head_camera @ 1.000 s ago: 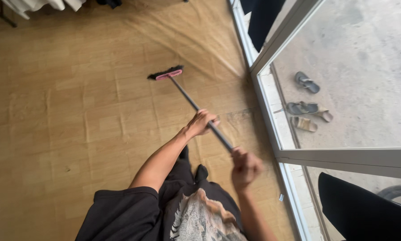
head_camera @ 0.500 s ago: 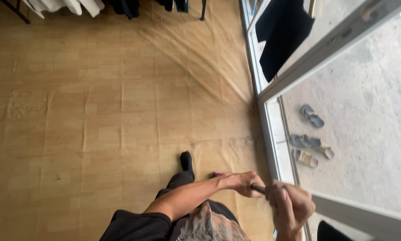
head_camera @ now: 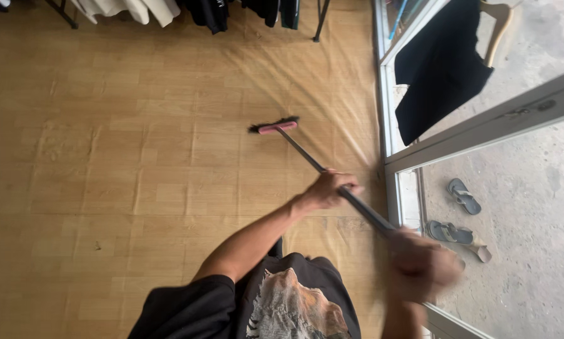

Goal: The person sweeps the floor using a broom, moving debris towards a sliding glass door and around clothing racks.

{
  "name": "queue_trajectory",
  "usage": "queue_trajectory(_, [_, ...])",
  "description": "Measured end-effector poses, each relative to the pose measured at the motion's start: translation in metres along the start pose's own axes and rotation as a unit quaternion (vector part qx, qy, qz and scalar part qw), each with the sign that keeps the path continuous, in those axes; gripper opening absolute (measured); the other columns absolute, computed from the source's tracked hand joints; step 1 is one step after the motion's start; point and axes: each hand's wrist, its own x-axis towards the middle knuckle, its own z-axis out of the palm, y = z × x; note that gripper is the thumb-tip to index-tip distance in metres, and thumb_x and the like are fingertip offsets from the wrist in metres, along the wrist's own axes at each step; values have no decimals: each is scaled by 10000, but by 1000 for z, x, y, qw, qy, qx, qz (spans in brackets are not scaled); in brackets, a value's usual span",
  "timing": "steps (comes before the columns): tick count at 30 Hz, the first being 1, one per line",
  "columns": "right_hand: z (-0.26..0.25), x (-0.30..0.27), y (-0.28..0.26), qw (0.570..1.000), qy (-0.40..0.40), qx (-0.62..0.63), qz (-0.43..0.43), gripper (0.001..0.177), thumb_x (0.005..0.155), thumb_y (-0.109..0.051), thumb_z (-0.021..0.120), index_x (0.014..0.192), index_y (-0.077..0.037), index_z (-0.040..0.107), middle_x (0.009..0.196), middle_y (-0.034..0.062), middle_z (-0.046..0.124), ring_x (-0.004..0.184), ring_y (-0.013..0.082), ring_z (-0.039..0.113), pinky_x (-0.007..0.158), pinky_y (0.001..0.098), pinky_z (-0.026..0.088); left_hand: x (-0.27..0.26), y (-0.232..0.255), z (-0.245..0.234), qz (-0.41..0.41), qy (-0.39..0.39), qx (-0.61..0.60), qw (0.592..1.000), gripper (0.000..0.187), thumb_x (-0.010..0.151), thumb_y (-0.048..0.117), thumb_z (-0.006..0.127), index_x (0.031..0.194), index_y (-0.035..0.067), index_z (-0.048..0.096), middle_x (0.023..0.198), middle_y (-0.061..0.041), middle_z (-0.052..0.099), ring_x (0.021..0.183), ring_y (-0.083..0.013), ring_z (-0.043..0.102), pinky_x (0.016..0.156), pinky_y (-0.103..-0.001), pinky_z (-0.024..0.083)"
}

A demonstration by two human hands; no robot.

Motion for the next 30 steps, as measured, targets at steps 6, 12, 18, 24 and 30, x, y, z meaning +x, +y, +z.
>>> queue_trajectory(6, [17,105,-36,992,-122,21,16,424,1042,-162,386,637,-71,473,483,-39,465,355,45,448,361,268,370,34,45,48,-26,-51,-130,990,282,1044,304,544,883,99,651,567,-4,563,425,-87,509,426,-301,421])
queue_trajectory(12, [18,96,45,973,-190,-61,116,425,987,-193,503,634,41,542,535,48,493,458,152,495,443,320,382,73,-50,72,92,-143,-57,984,52,795,50,613,834,51,648,618,-53,614,549,-180,602,547,-375,458])
queue_trajectory(18, [-29,76,180,953,-87,115,265,512,1053,-191,495,572,-69,369,544,22,362,498,145,320,501,317,308,95,-161,-23,-28,-24,49,998,57,878,189,683,889,141,712,788,-102,709,715,-289,715,654,-420,534])
queue_trajectory(24, [4,118,261,942,-16,227,249,547,1093,-250,512,592,-71,382,546,4,325,523,148,313,698,409,428,121,-159,-131,-108,163,242,950,172,876,172,703,730,83,682,673,-108,703,666,-303,700,659,-452,523])
queue_trajectory(30, [-66,289,200,896,-277,334,95,449,1010,-309,568,638,-64,516,505,31,477,433,160,494,457,364,439,193,-26,-99,-122,202,5,972,276,964,312,637,882,73,748,722,-57,730,625,-165,698,540,-329,520])
